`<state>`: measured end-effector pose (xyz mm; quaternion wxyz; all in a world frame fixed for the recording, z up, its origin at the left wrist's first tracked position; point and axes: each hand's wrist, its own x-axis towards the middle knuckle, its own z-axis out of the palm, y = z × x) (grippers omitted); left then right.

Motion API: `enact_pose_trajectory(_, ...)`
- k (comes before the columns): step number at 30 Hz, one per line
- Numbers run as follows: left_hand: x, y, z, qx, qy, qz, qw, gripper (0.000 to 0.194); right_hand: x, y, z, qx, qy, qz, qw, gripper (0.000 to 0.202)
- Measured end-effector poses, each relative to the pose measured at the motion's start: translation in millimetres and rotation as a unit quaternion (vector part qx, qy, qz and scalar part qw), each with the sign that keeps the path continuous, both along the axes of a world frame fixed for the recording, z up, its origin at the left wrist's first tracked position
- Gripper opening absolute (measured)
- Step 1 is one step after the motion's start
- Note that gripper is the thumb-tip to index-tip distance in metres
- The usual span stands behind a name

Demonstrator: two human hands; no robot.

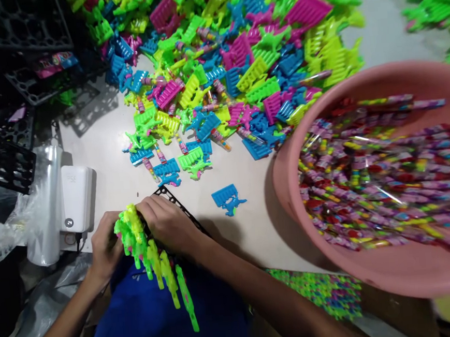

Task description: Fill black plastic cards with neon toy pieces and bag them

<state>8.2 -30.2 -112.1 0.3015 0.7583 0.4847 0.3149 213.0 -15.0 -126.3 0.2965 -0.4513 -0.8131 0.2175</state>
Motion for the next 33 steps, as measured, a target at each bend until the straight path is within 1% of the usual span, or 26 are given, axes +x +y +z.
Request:
enact_pose_trajectory(4,-0.5,-1.0,-0.9,0.001,0.004,0.006,1.0,0.013,-1.1,0.7,1.8,0.032,0.02,-0.006,0.999,0.03)
enact_pose_trajectory(8,-0.4,-1.2,-0.9,0.004,0.005,0.01,1.0,0.014,-2.0,1.6,0.1,0.042,0.041,-0.009,0.998,0.033)
enact_pose_trajectory(12,-0.9,-1.5,-2.0,0.005,0.008,0.009,1.0,0.014,-2.4,-0.3,-1.1,0.028,0.05,-0.003,0.998,0.032)
enact_pose_trajectory(15,-2.1,-1.6,-4.1,0.009,0.01,0.008,1.0,0.015,5.8,3.5,4.5,-0.007,0.046,0.042,0.998,0.027)
enact_pose_trajectory(16,-2.5,-1.5,-5.0,0.01,0.012,0.006,1.0,0.016,11.6,7.7,7.6,-0.019,0.046,0.063,0.997,0.027)
enact_pose_trajectory(18,-3.3,-1.1,-6.5,0.01,0.016,0.002,1.0,0.019,27.6,21.4,14.1,-0.024,0.04,0.087,0.995,0.04)
enact_pose_trajectory(20,-4.0,-0.7,-7.8,0.007,0.02,-0.002,1.0,0.021,46.2,41.9,18.3,0.0,0.005,0.076,0.997,0.055)
enact_pose_trajectory(21,-4.3,-0.5,-8.4,0.005,0.023,-0.004,1.0,0.021,54.8,53.7,18.7,0.012,-0.028,0.066,0.997,0.057)
enact_pose_trajectory(24,-5.4,-0.4,-10.2,-0.001,0.026,-0.01,1.0,0.023,70.7,88.0,13.3,0.044,-0.124,0.051,0.99,0.055)
enact_pose_trajectory(27,-6.6,-1.0,-12.1,-0.001,0.023,-0.017,1.0,0.025,72.7,110.0,5.7,0.066,-0.16,0.051,0.984,0.04)
enact_pose_trajectory(29,-7.3,-1.5,-13.1,0.001,0.022,-0.02,1.0,0.026,73.6,115.6,4.4,0.072,-0.162,0.053,0.983,0.027)
enact_pose_trajectory(30,-7.5,-1.8,-13.4,0.002,0.021,-0.021,1.0,0.026,75.7,116.0,5.0,0.076,-0.162,0.06,0.982,0.023)
enact_pose_trajectory(33,-7.8,-2.3,-13.6,0.004,0.023,-0.023,0.999,0.027,89.2,110.2,9.2,0.092,-0.156,0.074,0.981,0.026)
